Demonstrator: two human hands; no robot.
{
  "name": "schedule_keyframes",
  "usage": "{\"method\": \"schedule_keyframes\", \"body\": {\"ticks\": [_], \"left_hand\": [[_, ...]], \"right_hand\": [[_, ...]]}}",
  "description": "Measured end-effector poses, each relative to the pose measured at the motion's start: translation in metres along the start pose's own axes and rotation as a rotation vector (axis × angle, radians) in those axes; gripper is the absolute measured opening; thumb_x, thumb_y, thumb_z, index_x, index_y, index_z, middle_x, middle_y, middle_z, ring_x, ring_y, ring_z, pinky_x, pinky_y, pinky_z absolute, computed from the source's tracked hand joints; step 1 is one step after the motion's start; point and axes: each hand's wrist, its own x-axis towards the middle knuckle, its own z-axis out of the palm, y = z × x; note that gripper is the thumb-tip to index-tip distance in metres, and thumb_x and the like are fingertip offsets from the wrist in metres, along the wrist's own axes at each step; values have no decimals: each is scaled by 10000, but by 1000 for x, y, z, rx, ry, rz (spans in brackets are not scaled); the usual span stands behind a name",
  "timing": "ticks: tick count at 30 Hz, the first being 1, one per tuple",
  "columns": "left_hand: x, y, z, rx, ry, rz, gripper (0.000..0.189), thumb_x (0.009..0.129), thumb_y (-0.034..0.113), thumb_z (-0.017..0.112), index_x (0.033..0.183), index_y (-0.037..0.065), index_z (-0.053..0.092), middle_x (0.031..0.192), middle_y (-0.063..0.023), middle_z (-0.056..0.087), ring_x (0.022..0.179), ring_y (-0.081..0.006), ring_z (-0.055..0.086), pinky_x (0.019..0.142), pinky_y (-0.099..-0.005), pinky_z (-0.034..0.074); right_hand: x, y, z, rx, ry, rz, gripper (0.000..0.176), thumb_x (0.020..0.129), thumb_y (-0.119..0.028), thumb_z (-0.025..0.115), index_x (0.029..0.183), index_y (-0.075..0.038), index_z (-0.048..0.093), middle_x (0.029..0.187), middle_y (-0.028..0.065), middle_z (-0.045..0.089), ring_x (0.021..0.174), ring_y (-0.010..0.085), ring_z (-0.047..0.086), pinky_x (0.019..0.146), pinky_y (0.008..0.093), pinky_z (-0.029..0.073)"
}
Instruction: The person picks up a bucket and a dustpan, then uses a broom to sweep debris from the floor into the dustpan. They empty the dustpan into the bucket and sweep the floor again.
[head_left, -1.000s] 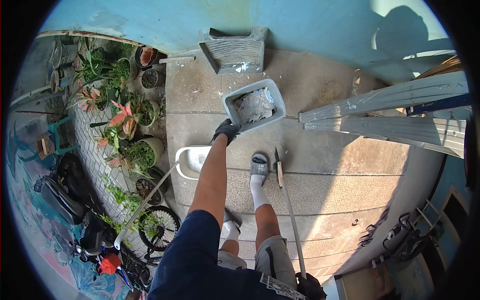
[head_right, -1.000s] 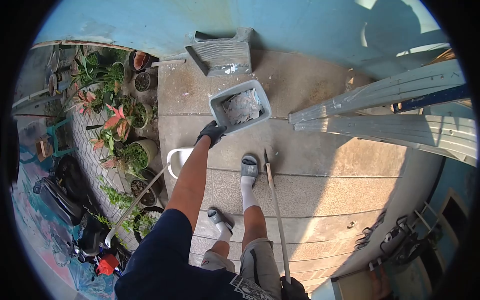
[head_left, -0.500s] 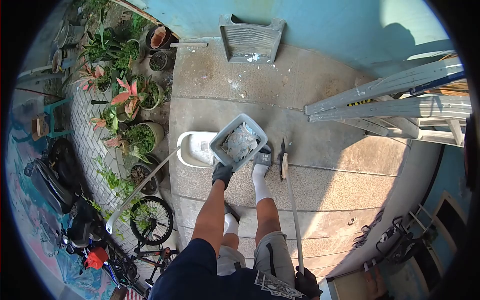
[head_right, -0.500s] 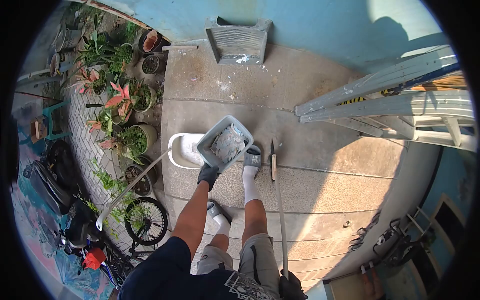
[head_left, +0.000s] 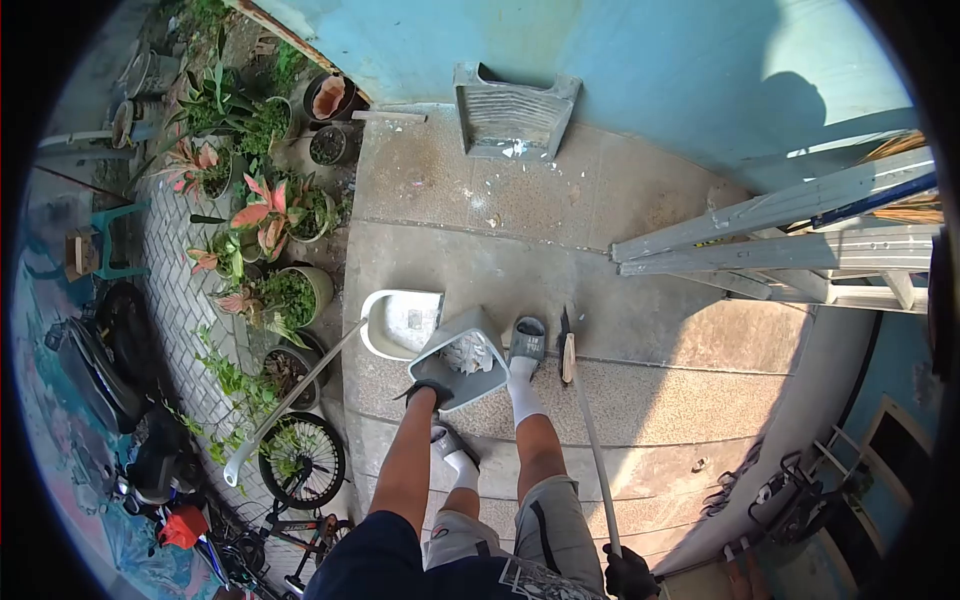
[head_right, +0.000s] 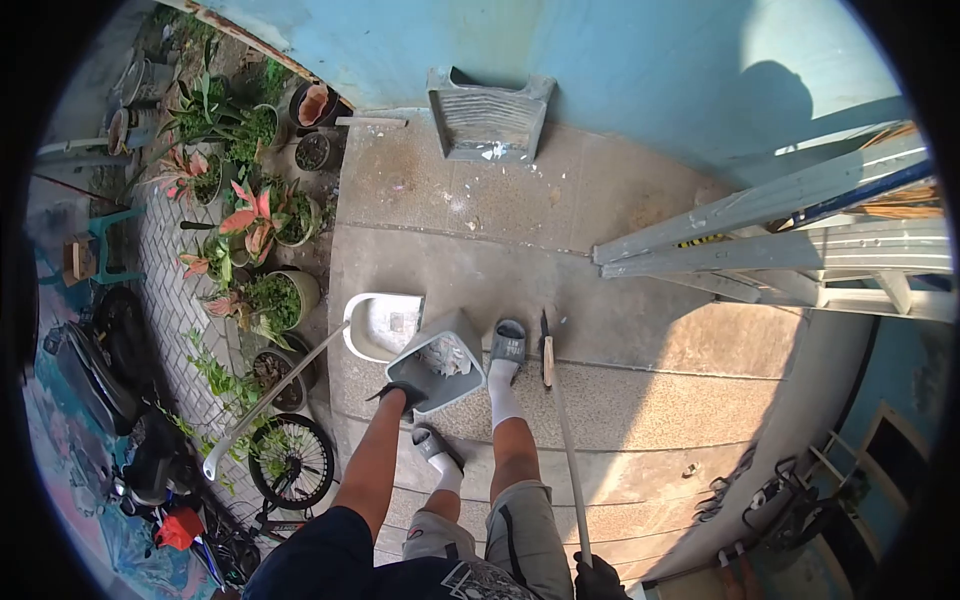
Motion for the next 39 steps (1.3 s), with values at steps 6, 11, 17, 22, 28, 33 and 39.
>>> {"method": "schedule_keyframes", "body": {"ticks": [6, 11, 17, 22, 28, 33, 39], "left_hand": [[-80, 187, -291, -1193, 205, 282, 464, 921, 398, 644, 1151, -1, 578, 1054, -147, 685, 813, -223, 673, 689, -295, 552], [3, 322, -489, -1823, 350, 344, 529, 843, 517, 705, 1043, 60, 530, 918, -109, 615, 804, -298, 638, 733, -426, 569], [79, 377, -539, -1916, 322, 489, 169, 963, 188, 547, 1039, 44, 592, 983, -119, 648, 861, -266, 652, 715, -425, 572], [67, 360, -487, -2111, 251, 607, 266, 966, 102, 426, 1174, 47, 581, 1168, -153, 641, 1058, -297, 631, 890, -445, 546], [67, 302, -343, -2266, 50, 429, 328, 972, 113, 375, 1212, 40, 586, 1253, -158, 616, 1138, -324, 607, 973, -489, 517], [129, 229, -237, -2172, 128, 386, 264, 907, 82, 439, 1074, 51, 641, 1112, -107, 665, 995, -250, 640, 860, -447, 547], [95, 218, -207, -2443, 8, 412, 214, 875, 84, 468, 971, 83, 660, 953, -49, 685, 849, -205, 650, 795, -379, 549]], "right_hand": [[9, -55, -32, -20, -94, 240, 278, 994, -226, 546, 1245, -112, 588, 534, -69, 417, 401, 65, 385, 370, 238, 325], [20, -62, -53, 134, -149, 254, 282, 997, -241, 545, 1243, -108, 586, 535, -59, 422, 398, 73, 385, 374, 241, 338], [43, -68, -62, 242, -136, 335, 294, 1000, -251, 541, 1245, -95, 583, 538, -50, 429, 402, 78, 393, 380, 245, 351], [42, -67, -61, 274, -146, 347, 305, 1002, -256, 538, 1248, -82, 579, 540, -44, 435, 406, 81, 400, 384, 248, 360], [44, -113, -83, 97, -158, 360, 352, 991, -273, 559, 1255, -41, 568, 552, -36, 467, 421, 88, 448, 389, 249, 414], [43, -91, -73, 153, -180, 335, 326, 995, -287, 554, 1233, -66, 583, 545, -40, 451, 407, 84, 411, 377, 251, 381], [42, -44, -58, 304, -274, 168, 417, 965, -304, 597, 1275, -31, 538, 558, -35, 447, 421, 90, 411, 387, 253, 370]]}}
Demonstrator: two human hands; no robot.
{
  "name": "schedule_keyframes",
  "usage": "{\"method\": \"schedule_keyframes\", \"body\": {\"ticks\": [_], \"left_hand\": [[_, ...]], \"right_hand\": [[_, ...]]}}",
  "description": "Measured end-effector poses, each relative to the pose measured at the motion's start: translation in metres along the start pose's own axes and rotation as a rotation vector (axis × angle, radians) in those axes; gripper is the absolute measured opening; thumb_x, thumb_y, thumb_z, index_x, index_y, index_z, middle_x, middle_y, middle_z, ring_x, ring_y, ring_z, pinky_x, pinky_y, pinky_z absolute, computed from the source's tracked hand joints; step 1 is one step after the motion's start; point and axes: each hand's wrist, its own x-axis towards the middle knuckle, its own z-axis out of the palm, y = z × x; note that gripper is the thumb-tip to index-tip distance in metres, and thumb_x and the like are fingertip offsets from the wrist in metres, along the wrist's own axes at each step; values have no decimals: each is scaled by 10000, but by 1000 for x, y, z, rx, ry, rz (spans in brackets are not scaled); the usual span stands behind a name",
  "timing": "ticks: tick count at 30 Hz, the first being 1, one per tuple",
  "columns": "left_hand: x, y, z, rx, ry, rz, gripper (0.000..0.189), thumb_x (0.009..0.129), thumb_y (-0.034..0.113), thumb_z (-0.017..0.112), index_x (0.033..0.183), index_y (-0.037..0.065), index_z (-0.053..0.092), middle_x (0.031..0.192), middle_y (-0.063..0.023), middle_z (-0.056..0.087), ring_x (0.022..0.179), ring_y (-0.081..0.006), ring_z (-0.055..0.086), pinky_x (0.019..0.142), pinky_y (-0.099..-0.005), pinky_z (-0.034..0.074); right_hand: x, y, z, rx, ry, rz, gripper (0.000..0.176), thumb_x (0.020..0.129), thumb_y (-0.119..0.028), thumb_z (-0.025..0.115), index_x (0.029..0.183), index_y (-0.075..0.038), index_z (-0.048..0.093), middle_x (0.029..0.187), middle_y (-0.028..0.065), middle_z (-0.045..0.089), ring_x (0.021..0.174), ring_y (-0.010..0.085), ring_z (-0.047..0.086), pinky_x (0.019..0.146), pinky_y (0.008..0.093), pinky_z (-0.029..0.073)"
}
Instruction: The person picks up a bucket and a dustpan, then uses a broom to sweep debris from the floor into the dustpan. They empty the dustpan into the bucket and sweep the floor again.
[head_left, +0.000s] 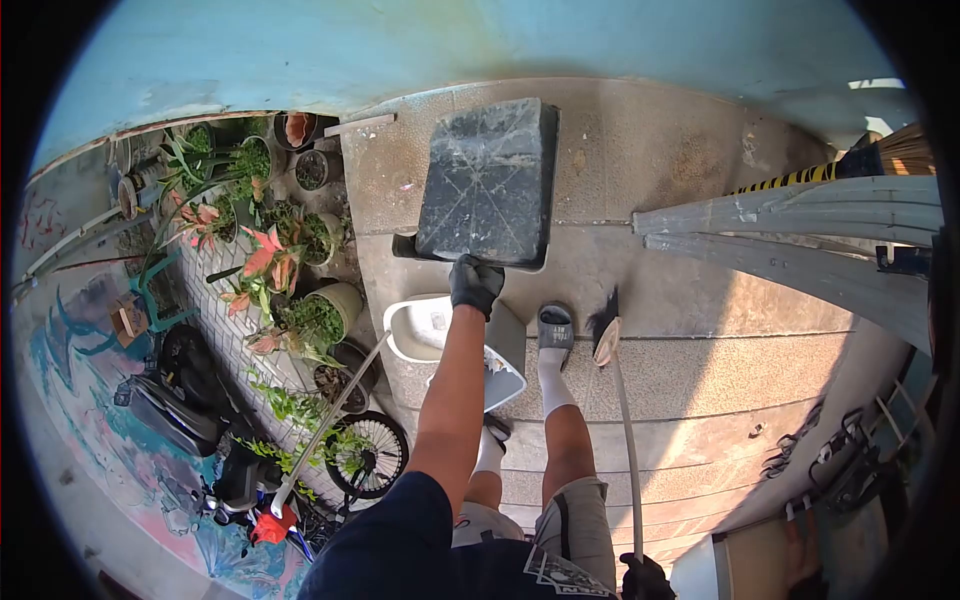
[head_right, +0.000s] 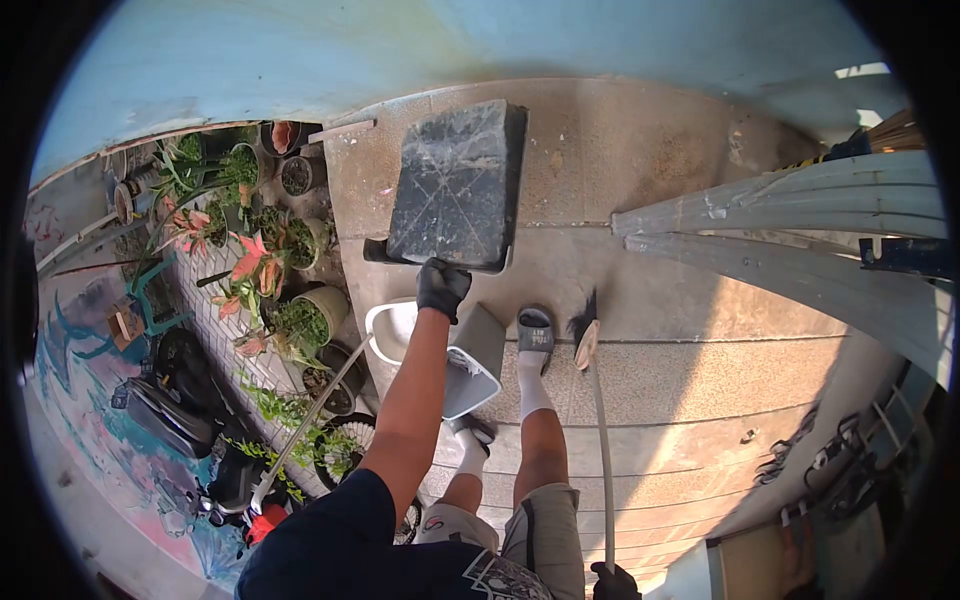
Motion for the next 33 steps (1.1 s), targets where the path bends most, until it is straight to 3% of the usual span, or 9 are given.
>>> {"method": "schedule_keyframes", "body": {"ticks": [3, 5, 7, 8, 12, 21, 26, 30, 33], "left_hand": [[34, 3, -29, 165, -25, 49, 263, 863, 94, 463, 1034, 72, 661, 1112, -96, 682, 1047, -239, 625, 919, -368, 506], [68, 16, -54, 1867, 40, 366, 297, 895, 113, 465, 1100, 68, 674, 1168, -74, 681, 1092, -213, 618, 949, -318, 495], [73, 20, -54, 620, 4, -163, 312, 910, 164, 517, 1166, 70, 667, 1212, -69, 672, 1151, -179, 596, 971, -291, 483], [65, 19, -48, 618, -1, -169, 312, 910, 164, 517, 1166, 70, 667, 1212, -69, 672, 1151, -179, 596, 971, -291, 483], [-42, 27, 39, 2313, 291, 646, 283, 744, 330, 750, 905, 97, 757, 966, -132, 731, 899, -294, 705, 807, -354, 553], [-6, 41, 17, 2358, 315, 497, 251, 805, 285, 678, 964, 101, 742, 1013, -125, 722, 948, -244, 693, 838, -309, 535], [2, 45, -3, 2411, 181, 588, 234, 840, 149, 592, 1027, 108, 728, 1087, -116, 708, 985, -211, 683, 864, -292, 525], [34, 81, -33, 1393, -257, 529, 293, 868, 40, 523, 1077, 113, 716, 1147, -109, 696, 1014, -184, 675, 884, -279, 517], [-33, 57, 13, 1684, -139, 708, 177, 863, 121, 592, 972, 112, 731, 1027, -153, 717, 944, -237, 696, 820, -323, 544]], "right_hand": [[-3, 3, 5, -1, -46, -85, 541, 940, -342, 629, 1319, 17, 489, 568, -28, 454, 427, 90, 414, 401, 250, 376], [0, 7, 1, -3, -52, -38, 551, 937, -350, 633, 1327, 10, 485, 571, -30, 454, 429, 89, 416, 403, 250, 374], [-3, -4, 14, -88, 61, 15, 553, 933, -347, 639, 1330, 3, 481, 567, -41, 431, 428, 79, 399, 395, 242, 351], [-3, -3, 12, -52, 39, 31, 546, 934, -342, 638, 1333, -4, 481, 566, -46, 418, 427, 75, 391, 392, 238, 339], [-6, 0, 21, 28, 15, 67, 526, 938, -330, 635, 1337, -23, 482, 563, -59, 390, 424, 66, 374, 386, 227, 312], [0, 5, 25, -87, 70, 125, 435, 982, -302, 552, 1328, -43, 503, 542, -43, 371, 419, 84, 367, 399, 248, 338], [4, -7, 31, -38, 242, 282, 204, 899, -267, 684, 939, -80, 612, 558, 29, 471, 419, 158, 444, 396, 321, 372], [9, 7, 25, -33, 223, 285, 196, 902, -256, 677, 959, -79, 615, 567, 28, 471, 428, 161, 450, 403, 324, 380], [13, 18, 21, 15, 200, 269, 252, 915, -273, 661, 1047, -63, 619, 570, 11, 465, 424, 140, 433, 406, 299, 382]]}}
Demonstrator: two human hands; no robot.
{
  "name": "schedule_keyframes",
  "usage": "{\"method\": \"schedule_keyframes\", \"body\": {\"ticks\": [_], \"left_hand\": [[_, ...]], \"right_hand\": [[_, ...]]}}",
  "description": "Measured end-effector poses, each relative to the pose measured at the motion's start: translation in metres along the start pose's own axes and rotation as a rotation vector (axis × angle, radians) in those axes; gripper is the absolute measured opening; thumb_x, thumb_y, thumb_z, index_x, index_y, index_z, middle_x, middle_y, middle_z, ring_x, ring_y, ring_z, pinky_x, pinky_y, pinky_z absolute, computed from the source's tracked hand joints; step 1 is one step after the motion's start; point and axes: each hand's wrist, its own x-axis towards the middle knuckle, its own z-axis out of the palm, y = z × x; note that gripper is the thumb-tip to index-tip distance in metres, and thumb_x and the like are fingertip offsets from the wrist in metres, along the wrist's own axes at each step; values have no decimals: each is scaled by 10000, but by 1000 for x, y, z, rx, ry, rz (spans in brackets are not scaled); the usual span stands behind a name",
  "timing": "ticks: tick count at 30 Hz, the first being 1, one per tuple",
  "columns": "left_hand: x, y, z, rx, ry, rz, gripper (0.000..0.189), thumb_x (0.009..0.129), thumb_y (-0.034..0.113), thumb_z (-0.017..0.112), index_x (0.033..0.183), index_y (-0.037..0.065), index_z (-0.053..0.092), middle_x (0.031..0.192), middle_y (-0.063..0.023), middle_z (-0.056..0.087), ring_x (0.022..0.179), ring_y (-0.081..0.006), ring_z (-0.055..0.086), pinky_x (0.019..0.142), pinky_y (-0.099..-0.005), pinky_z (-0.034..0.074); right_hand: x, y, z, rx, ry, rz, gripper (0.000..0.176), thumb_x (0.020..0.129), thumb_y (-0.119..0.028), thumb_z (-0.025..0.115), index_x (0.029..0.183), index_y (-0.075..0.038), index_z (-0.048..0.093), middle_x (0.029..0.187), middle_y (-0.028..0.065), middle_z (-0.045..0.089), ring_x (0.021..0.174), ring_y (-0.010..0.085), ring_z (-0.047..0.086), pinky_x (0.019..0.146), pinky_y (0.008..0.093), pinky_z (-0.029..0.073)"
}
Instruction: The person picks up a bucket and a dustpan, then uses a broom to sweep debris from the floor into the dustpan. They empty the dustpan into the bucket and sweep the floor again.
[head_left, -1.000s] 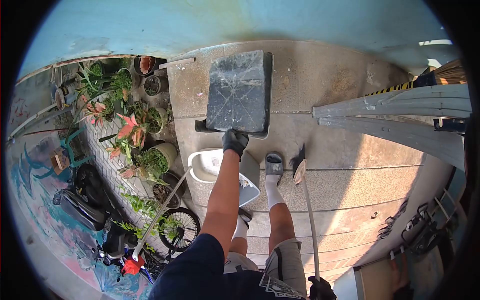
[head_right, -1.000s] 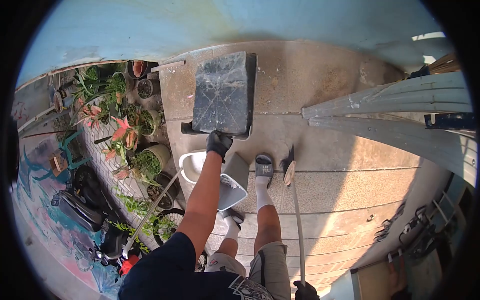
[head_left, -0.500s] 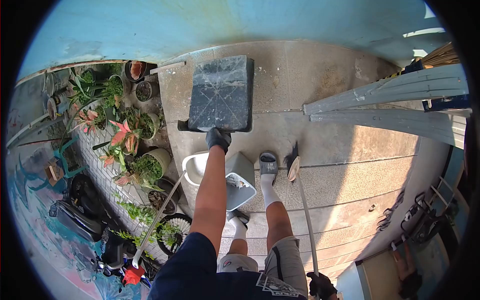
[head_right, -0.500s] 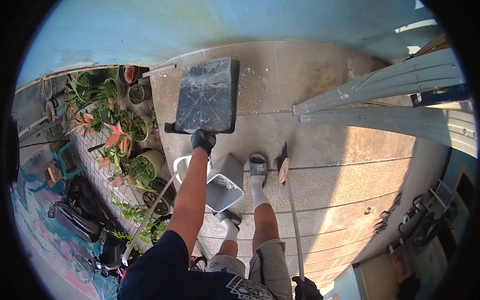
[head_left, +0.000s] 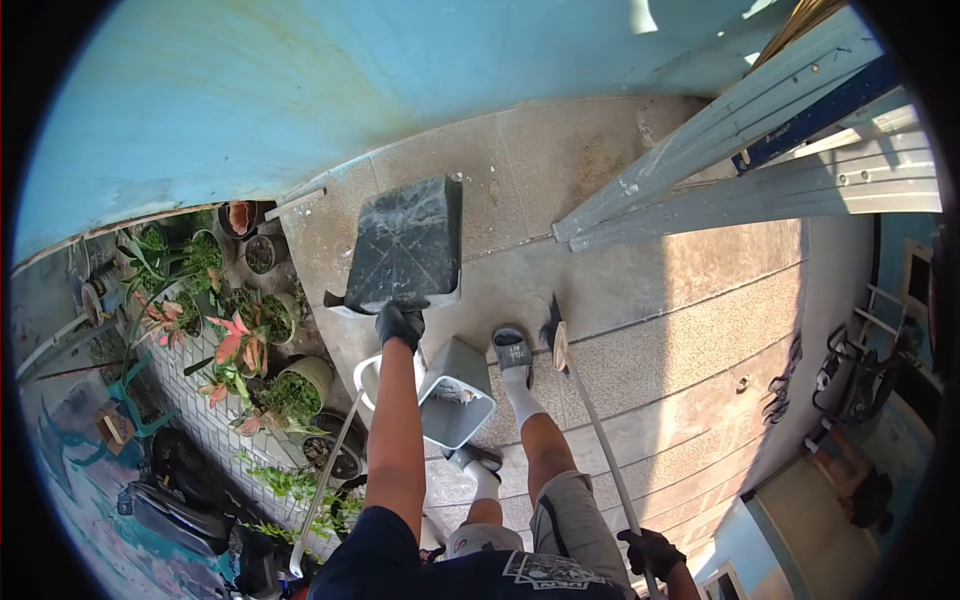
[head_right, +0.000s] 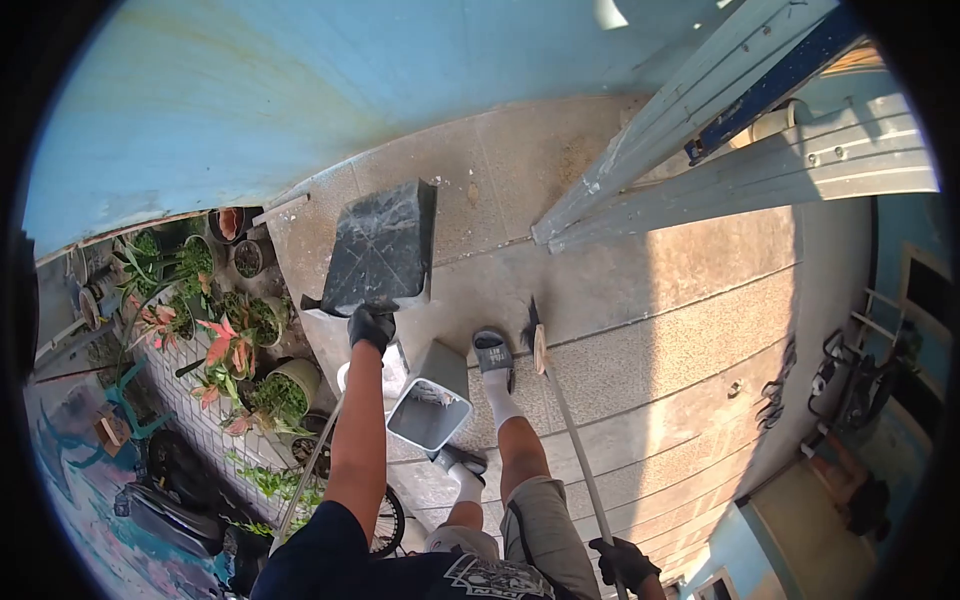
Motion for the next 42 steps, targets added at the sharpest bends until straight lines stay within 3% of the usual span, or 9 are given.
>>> {"method": "schedule_keyframes", "body": {"ticks": [2, 8, 11, 20, 29, 30, 32, 38, 42], "left_hand": [[-14, 50, 4, 782, -81, -14, 241, 803, 224, 698, 979, 61, 720, 1022, -187, 710, 961, -330, 688, 840, -404, 544], [0, 41, 16, 856, -189, 57, 232, 852, 161, 643, 1063, 73, 682, 1066, -201, 687, 1020, -348, 661, 835, -416, 550], [-53, 137, 10, -986, -76, -237, 293, 859, 43, 513, 1145, 90, 551, 923, -67, 652, 840, -254, 660, 727, -372, 582], [-336, 211, -43, -842, -579, -124, 101, 859, 19, 589, 921, 99, 580, 845, -60, 652, 740, -179, 658, 640, -321, 558], [-481, 204, 87, -938, -922, -456, 99, 871, 65, 620, 963, 92, 640, 977, -53, 686, 934, -217, 649, 835, -367, 535], [-479, 197, 119, -909, -895, -454, 106, 887, 99, 619, 986, 68, 641, 998, -57, 689, 943, -226, 650, 844, -354, 526], [-457, 172, 190, 80, -755, 625, 143, 903, 172, 626, 974, 50, 651, 965, -89, 709, 915, -240, 668, 817, -342, 516], [-393, 213, 366, 573, -587, 607, 220, 895, 277, 652, 874, 60, 678, 863, -149, 711, 853, -315, 682, 770, -387, 503], [-333, 256, 447, 648, -468, 550, 210, 905, 273, 614, 909, 75, 684, 903, -158, 705, 906, -364, 665, 765, -409, 507]], "right_hand": [[7, 8, -4, -8, -80, -11, 262, 918, -280, 659, 1051, -60, 609, 585, 12, 478, 429, 143, 446, 412, 306, 393], [2, 22, -11, -43, 31, -131, 287, 899, -287, 701, 924, -39, 559, 570, 12, 457, 421, 138, 434, 405, 306, 369], [18, 63, -10, 23, 4, -169, 270, 909, -294, 682, 943, -51, 568, 556, 16, 451, 420, 137, 425, 397, 311, 369], [130, 300, 8, 352, -156, -368, 281, 926, -262, 600, 1096, -40, 624, 562, 28, 460, 422, 166, 457, 393, 328, 382], [194, 443, -9, 556, -98, -701, 224, 882, -289, 613, 933, -74, 649, 547, 32, 477, 427, 169, 444, 425, 342, 398], [176, 435, -19, 701, -83, -478, 203, 860, -293, 637, 864, -90, 631, 540, 23, 458, 426, 167, 438, 425, 340, 399], [160, 429, -42, 753, -80, -443, 209, 827, -297, 667, 769, -120, 573, 529, 9, 427, 424, 164, 432, 423, 334, 401], [175, 388, -146, 811, -7, -263, 278, 808, -358, 693, 744, -105, 598, 504, 24, 434, 396, 182, 432, 386, 360, 385], [135, 362, -221, 727, -141, -424, 413, 1022, -274, 452, 1335, -9, 492, 520, -14, 372, 406, 129, 368, 419, 312, 374]]}}
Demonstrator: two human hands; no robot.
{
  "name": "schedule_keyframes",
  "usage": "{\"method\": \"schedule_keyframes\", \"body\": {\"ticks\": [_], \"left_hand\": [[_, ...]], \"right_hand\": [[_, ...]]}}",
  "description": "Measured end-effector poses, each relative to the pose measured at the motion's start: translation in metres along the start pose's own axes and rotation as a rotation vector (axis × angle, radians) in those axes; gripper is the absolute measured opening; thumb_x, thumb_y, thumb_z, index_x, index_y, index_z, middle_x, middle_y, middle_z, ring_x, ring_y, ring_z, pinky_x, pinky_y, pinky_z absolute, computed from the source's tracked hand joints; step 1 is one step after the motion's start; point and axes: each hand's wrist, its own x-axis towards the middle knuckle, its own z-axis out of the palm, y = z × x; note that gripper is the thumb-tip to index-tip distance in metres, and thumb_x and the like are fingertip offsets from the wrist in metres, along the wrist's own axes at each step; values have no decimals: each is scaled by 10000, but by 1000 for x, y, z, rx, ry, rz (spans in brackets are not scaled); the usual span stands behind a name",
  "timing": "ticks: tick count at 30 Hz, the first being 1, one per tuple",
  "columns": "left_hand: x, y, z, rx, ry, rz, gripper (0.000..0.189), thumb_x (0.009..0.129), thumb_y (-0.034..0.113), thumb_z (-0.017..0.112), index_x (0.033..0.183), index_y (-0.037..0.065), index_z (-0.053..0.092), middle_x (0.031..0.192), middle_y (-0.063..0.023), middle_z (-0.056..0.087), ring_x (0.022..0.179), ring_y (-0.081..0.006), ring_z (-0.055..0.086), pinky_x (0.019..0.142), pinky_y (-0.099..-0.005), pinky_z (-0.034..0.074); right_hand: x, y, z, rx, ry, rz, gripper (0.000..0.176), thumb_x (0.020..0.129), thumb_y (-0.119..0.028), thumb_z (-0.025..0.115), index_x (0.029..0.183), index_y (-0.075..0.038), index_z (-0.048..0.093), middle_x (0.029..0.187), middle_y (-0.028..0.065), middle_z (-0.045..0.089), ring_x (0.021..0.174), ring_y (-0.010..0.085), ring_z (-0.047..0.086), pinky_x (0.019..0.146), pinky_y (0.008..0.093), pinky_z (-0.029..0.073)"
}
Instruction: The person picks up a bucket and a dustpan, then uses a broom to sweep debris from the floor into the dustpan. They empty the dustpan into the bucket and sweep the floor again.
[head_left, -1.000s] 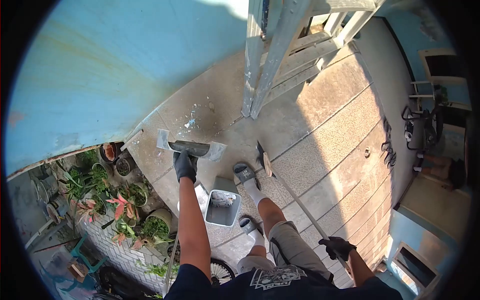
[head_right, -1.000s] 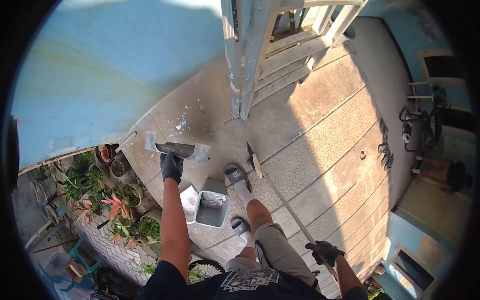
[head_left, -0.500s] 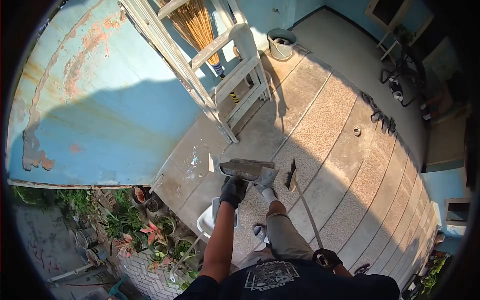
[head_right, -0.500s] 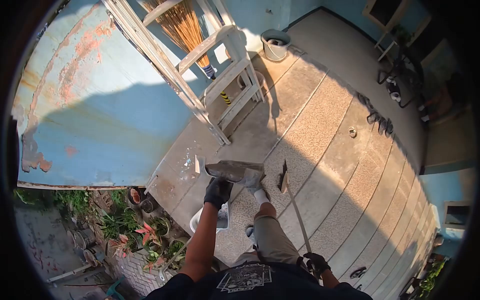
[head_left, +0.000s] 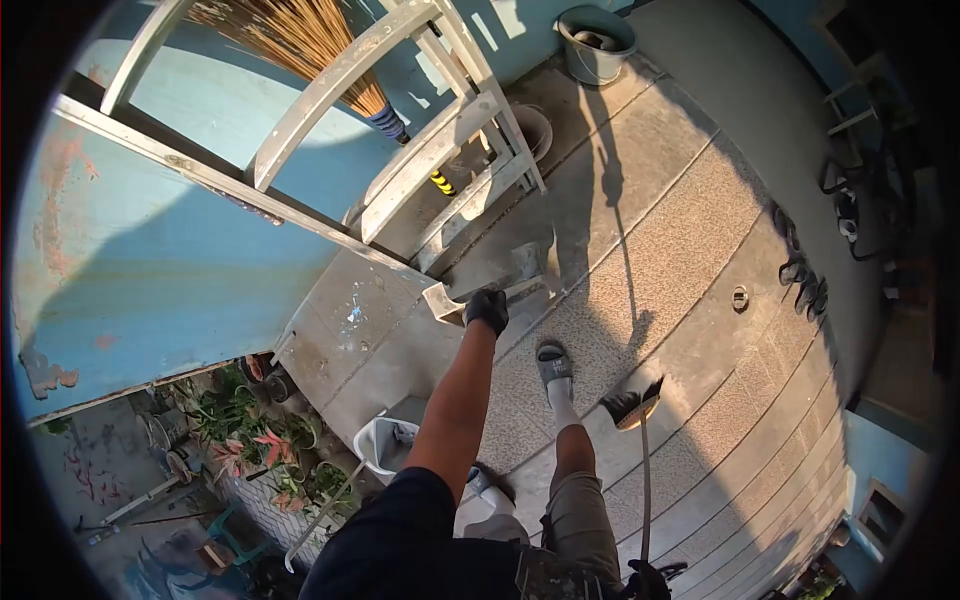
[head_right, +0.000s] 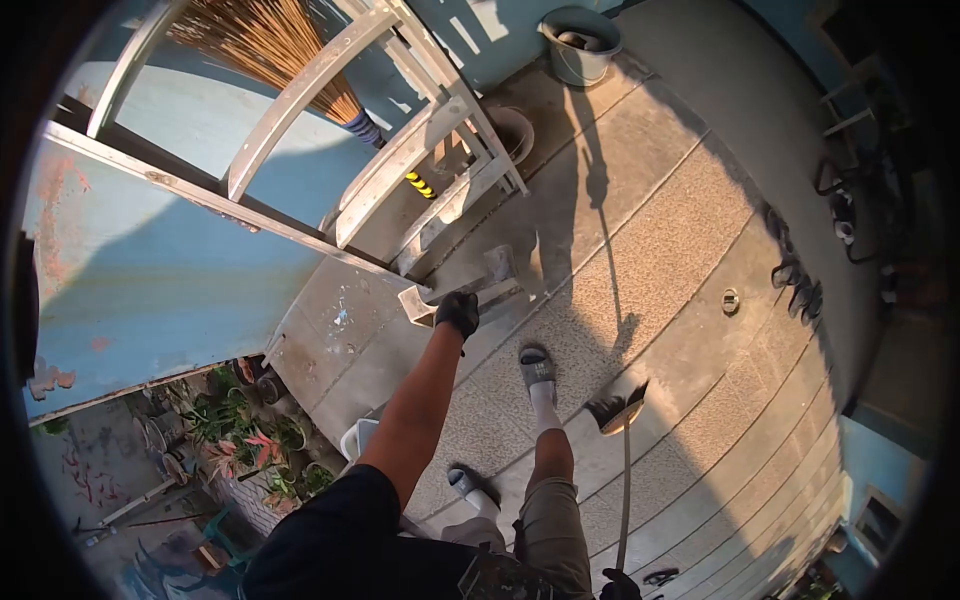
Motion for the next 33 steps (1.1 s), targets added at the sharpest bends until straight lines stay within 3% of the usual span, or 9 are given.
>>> {"method": "schedule_keyframes", "body": {"ticks": [2, 4, 5, 7, 10, 16, 22, 24, 33], "left_hand": [[83, -47, 49, 41, 78, 81, 199, 917, 233, 594, 908, 51, 674, 912, -138, 707, 870, -308, 666, 757, -397, 501], [142, -60, 63, -1012, 13, -293, 186, 931, 200, 570, 940, 41, 666, 957, -92, 707, 850, -216, 628, 768, -359, 491], [160, -57, 54, -556, 2, -247, 177, 933, 202, 573, 943, 49, 661, 952, -75, 695, 849, -188, 600, 773, -342, 485], [171, -32, 17, -172, 63, -144, 178, 940, 227, 582, 961, 62, 645, 935, -64, 668, 863, -187, 585, 809, -336, 482], [226, -62, 15, -2029, 130, -729, 253, 959, 309, 584, 992, 60, 613, 892, -90, 637, 932, -276, 608, 924, -416, 487], [213, -58, 18, -2061, 317, -738, 279, 966, 317, 579, 1148, 105, 584, 1143, -88, 639, 1090, -286, 593, 978, -425, 478], [215, -96, 59, -1576, 179, -327, 210, 961, 232, 566, 1144, 130, 588, 1126, -49, 659, 1069, -210, 623, 931, -375, 512], [194, -39, 18, -1890, 298, -827, 207, 950, 221, 571, 1132, 124, 587, 1077, -58, 684, 1025, -229, 651, 865, -379, 543], [188, -39, -21, -2107, 197, -719, 501, 903, 392, 652, 1255, 78, 483, 1206, -164, 610, 1173, -360, 560, 949, -482, 503]], "right_hand": [[14, -7, -26, -292, -125, -305, 410, 1025, -273, 432, 1334, -12, 496, 516, -11, 376, 414, 123, 366, 420, 303, 358], [24, -73, -22, 7, 125, 565, 405, 1032, -276, 419, 1332, -18, 502, 518, -22, 373, 431, 94, 352, 427, 268, 327], [11, -73, -23, -284, -160, -104, 392, 1039, -271, 401, 1322, -25, 515, 524, -33, 373, 446, 76, 337, 435, 247, 303], [4, -110, -9, -235, -119, -31, 384, 1039, -258, 398, 1322, -27, 516, 527, -36, 373, 450, 76, 337, 439, 244, 302], [14, -136, -14, -170, -77, 96, 371, 1038, -220, 386, 1329, -28, 511, 533, -37, 383, 463, 76, 348, 454, 241, 321], [19, -181, -19, -391, -131, 9, 415, 1028, -259, 410, 1347, -5, 490, 563, -15, 453, 488, 100, 413, 486, 255, 378], [20, -199, -25, -294, -96, 115, 418, 1017, -338, 449, 1303, -53, 554, 592, -17, 458, 523, 89, 410, 497, 264, 358], [20, -199, -22, -361, -109, 63, 403, 1015, -325, 455, 1293, -55, 562, 592, -14, 449, 524, 90, 406, 499, 266, 360], [30, -191, -29, -372, -81, -1, 381, 1004, -308, 498, 1258, -38, 585, 618, 14, 548, 556, 114, 514, 519, 278, 426]]}}
